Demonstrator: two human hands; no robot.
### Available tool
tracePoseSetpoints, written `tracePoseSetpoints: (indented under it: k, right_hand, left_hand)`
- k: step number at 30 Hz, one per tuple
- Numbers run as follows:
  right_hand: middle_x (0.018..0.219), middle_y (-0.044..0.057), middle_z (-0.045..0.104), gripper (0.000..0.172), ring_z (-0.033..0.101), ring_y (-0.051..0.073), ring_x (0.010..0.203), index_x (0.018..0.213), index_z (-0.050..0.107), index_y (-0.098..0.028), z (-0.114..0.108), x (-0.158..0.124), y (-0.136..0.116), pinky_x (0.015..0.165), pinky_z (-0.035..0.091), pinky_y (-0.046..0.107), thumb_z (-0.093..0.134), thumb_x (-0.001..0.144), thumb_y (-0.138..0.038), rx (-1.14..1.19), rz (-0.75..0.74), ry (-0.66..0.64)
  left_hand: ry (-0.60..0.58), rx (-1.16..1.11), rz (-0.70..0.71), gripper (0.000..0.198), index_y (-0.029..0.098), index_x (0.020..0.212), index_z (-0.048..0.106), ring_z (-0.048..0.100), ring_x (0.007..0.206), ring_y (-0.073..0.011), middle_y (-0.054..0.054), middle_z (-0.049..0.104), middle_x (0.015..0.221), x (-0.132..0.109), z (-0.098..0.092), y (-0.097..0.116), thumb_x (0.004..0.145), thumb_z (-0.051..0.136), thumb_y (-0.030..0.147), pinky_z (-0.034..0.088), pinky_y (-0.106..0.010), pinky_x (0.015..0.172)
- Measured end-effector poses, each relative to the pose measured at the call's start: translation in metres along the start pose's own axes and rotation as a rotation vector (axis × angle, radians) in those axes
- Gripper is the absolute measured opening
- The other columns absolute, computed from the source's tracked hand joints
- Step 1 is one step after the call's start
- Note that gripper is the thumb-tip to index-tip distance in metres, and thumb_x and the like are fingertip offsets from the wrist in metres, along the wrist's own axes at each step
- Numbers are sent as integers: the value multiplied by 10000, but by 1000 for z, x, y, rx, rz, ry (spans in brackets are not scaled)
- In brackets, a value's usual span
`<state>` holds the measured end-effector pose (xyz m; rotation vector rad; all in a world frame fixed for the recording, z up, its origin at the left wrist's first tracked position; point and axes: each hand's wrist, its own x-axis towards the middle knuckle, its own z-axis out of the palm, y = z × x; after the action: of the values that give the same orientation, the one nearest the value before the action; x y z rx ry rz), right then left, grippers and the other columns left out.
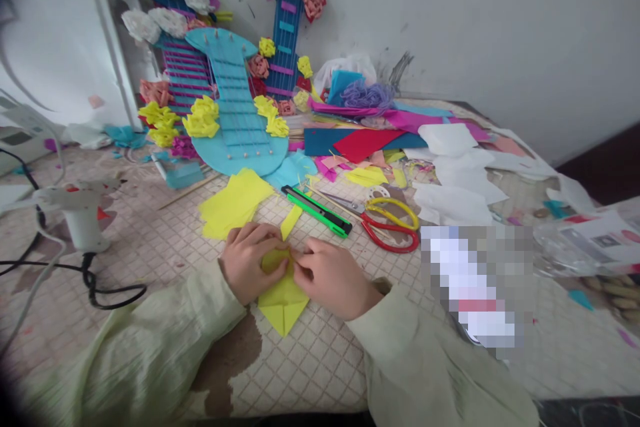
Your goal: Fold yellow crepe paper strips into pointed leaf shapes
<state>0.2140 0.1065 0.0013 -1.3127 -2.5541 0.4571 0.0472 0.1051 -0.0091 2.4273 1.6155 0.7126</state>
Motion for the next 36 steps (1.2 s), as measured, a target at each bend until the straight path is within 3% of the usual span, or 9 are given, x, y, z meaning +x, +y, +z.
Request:
tracePoseSetpoints:
  k: [8,36]
  right_hand:
    - [760,20,516,222,506,101,664,710,618,-163,-1,-1,-1,619,366,243,424,810,-204,10,0,-3]
    - [619,-21,473,200,454,78,589,560,554,-161,-20,-9,7,525,257,240,455,734,-156,-108,-41,-75]
  left_hand:
    - [-22,14,-20,154,242,794,613,476,882,-215,5,584,915,0,-1,0,692,520,311,326,-380,756]
    - [-8,35,42,163,245,824,618,483,872,-220,-11,580,908,-1,1,0,709,509,284,300,-409,759]
